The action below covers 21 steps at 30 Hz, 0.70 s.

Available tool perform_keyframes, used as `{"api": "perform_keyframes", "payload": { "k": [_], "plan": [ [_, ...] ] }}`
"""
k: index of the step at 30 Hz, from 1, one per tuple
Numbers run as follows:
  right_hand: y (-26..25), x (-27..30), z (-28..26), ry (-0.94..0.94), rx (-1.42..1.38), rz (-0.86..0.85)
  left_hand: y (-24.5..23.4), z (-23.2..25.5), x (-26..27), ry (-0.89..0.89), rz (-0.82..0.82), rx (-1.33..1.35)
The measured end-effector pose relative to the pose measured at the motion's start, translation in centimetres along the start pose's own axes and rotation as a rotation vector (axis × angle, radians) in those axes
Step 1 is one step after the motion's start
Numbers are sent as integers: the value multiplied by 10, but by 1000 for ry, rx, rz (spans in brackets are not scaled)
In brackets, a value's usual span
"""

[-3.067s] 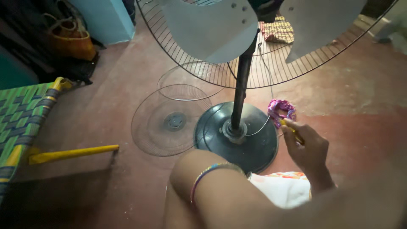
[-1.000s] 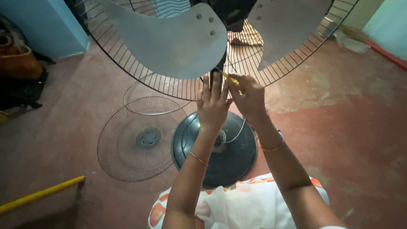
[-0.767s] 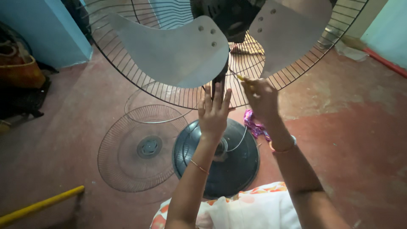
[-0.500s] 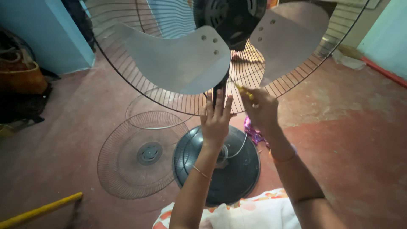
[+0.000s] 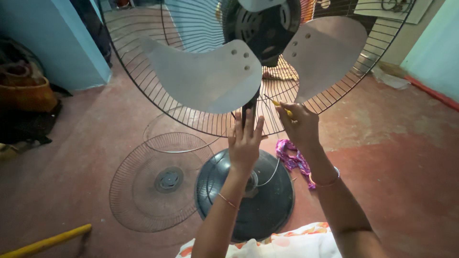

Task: The person uses a yellow screwdriver to tighten or adjust screws on the central hub of a standing electric fan. They hold the fan cage with one hand and turn the screwdriver with the other, working on the same area repeatedly.

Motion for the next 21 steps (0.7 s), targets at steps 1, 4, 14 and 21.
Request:
{"api": "perform_keyframes", "payload": {
  "k": [1, 4, 14, 21],
  "plan": [
    [0, 1, -3, 33, 10, -2, 0, 1, -2, -1, -3, 9],
    [9, 3, -24, -46, -12, -9, -3, 1, -5, -1, -5, -25],
    [6, -13, 5, -51, 78, -78, 4, -4, 1, 23, 19, 29],
    [-6, -11, -8, -113, 35, -66, 4, 1, -3, 4, 13, 43]
  ]
}}
Point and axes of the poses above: each hand's wrist, its own x-axis away from the middle knuckle, its own y-axis out of the palm, z = x × y, the point moved 2 cm from there along -x, towards the middle knuckle, and after that the axes turned 5 degrees about -z, right-handed, at the moved point
